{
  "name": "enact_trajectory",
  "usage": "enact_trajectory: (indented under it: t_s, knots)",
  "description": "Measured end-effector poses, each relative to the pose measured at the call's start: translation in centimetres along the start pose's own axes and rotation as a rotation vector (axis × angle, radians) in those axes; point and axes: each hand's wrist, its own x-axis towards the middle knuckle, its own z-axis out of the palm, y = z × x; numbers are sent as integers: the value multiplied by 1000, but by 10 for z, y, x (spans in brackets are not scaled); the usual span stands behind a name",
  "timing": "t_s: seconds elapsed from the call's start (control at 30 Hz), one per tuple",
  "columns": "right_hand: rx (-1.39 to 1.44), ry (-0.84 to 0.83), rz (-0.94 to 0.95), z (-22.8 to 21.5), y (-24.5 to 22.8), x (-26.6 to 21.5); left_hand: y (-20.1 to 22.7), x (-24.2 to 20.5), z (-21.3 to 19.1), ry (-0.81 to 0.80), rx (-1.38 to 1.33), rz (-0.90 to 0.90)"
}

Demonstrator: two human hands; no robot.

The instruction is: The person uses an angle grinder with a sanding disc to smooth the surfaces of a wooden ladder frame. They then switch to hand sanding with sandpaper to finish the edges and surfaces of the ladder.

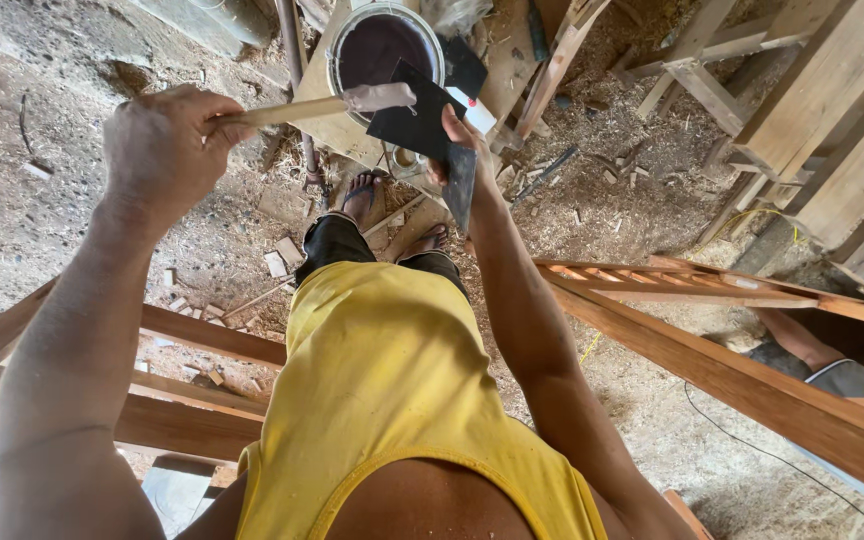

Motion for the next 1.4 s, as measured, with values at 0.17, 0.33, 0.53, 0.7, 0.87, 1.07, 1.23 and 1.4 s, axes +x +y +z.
enact_trajectory:
  t_s: [0.17,0.33,0.53,0.7,0.87,1.07,1.23,1.4]
  knots:
    - [89,-21,19,2,-2,-11,-6,1,11,89,117,170]
    - [127,-95,7,6,-7,-21,-8,0,16,245,186,278]
    - [146,-105,1,12,-13,-33,-10,5,20,293,222,292]
    - [99,-27,-33,13,-15,-35,-11,9,27,272,190,274]
    - [96,-12,-55,7,-10,-31,-6,10,32,440,301,367]
    - [117,13,-55,-4,-1,-20,4,5,22,285,-185,248]
    - [168,69,14,-8,1,-9,6,5,15,242,-215,246]
    - [160,58,-2,-9,-2,-11,3,9,25,235,-101,256]
